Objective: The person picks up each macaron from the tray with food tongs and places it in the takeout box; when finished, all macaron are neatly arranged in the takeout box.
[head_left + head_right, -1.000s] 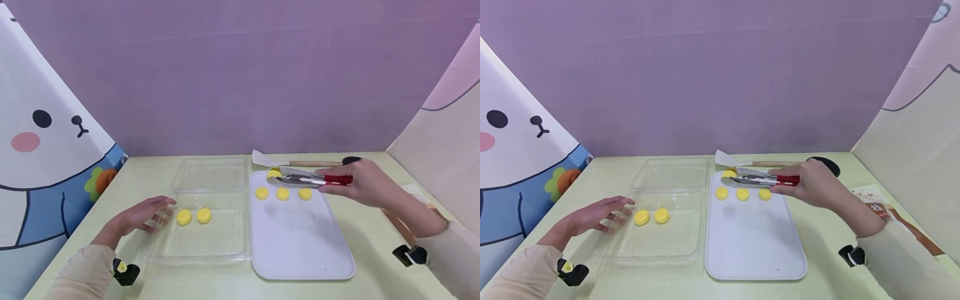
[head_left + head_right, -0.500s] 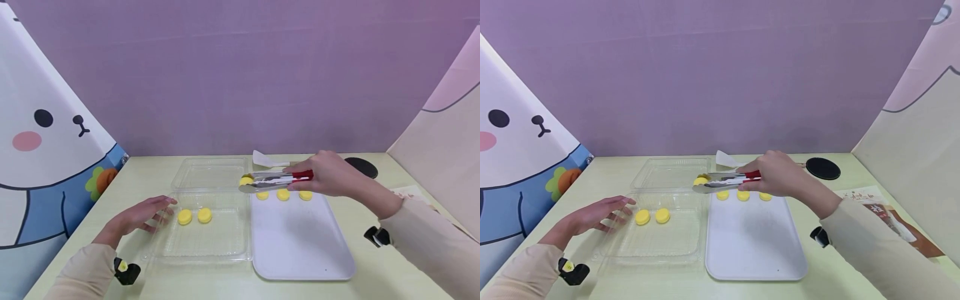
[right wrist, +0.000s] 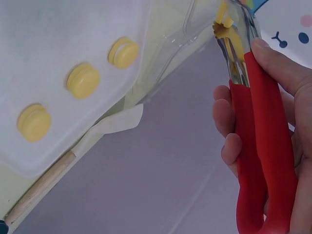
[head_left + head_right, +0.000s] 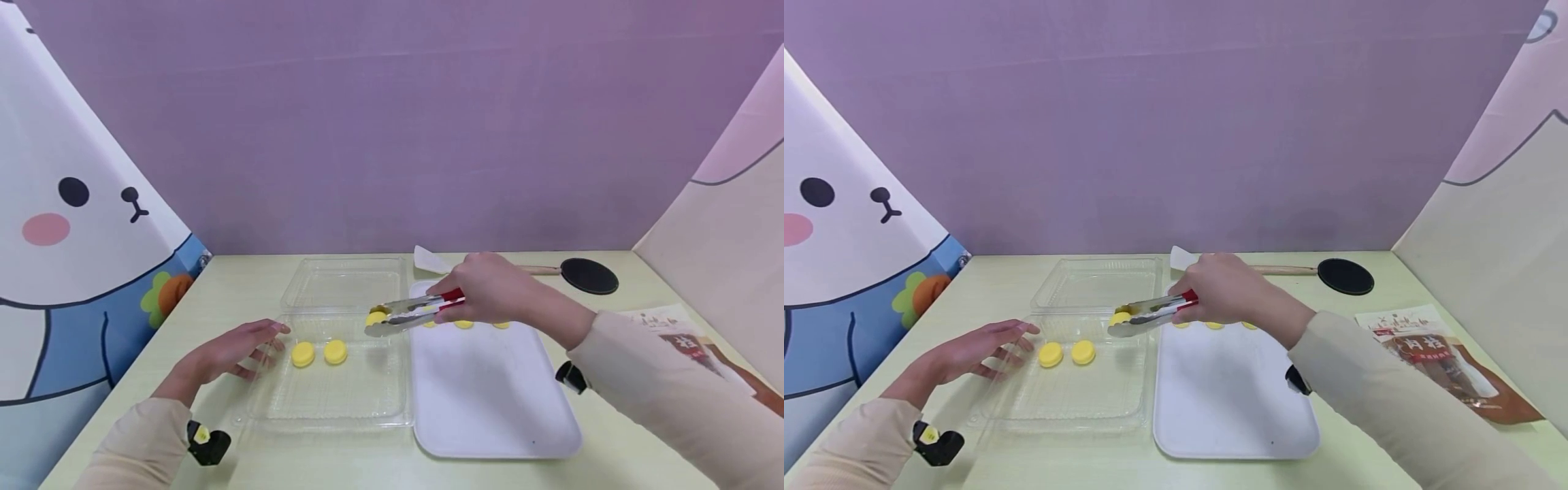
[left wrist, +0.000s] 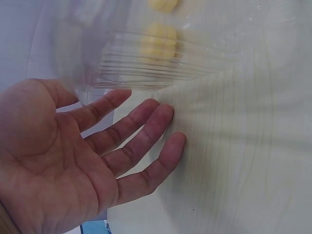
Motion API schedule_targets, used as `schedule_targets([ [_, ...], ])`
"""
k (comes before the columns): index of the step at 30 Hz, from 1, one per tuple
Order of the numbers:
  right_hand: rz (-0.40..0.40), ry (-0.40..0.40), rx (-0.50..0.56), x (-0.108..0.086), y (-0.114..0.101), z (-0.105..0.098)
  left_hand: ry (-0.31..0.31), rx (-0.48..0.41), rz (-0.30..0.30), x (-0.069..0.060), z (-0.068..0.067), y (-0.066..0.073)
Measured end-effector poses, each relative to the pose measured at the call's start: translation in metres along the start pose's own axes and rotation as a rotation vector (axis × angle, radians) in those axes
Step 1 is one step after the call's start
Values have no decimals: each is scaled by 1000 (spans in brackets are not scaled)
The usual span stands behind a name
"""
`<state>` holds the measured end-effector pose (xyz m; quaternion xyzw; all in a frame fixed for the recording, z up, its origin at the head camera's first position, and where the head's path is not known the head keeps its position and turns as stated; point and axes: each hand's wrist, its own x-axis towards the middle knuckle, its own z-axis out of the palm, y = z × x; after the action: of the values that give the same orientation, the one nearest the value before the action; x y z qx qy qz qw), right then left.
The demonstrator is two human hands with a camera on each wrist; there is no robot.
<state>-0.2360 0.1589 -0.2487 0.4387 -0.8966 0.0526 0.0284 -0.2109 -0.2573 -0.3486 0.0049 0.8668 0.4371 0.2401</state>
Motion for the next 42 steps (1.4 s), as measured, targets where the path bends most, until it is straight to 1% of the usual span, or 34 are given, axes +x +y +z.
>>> schedule_targets([
  [4,-23,-34,-51,8,-5,5,2,-1,-3,0,0,0],
  [8,-17,-77,-100,15,-11,11,1,-1,-6,1,0,-1],
  [11,-15,-93,-133,20,-15,15,1,-4,-10,1,0,-1],
  [19,-37,-101,-149,31,-23,23,1,-6,-13,1,0,-2],
  [23,-59,-84,-191,34,-24,28,-1,-6,-9,2,0,-2],
  [26,-73,-78,-198,35,-23,31,0,-5,-11,2,-1,-2],
  [31,-65,-84,-176,37,-23,35,4,-5,-14,2,0,-2],
  [38,-76,-72,-203,39,-26,35,2,-5,-11,2,-1,-2],
  [42,-74,-71,-192,40,-28,35,-2,-2,-8,1,-1,-1],
])
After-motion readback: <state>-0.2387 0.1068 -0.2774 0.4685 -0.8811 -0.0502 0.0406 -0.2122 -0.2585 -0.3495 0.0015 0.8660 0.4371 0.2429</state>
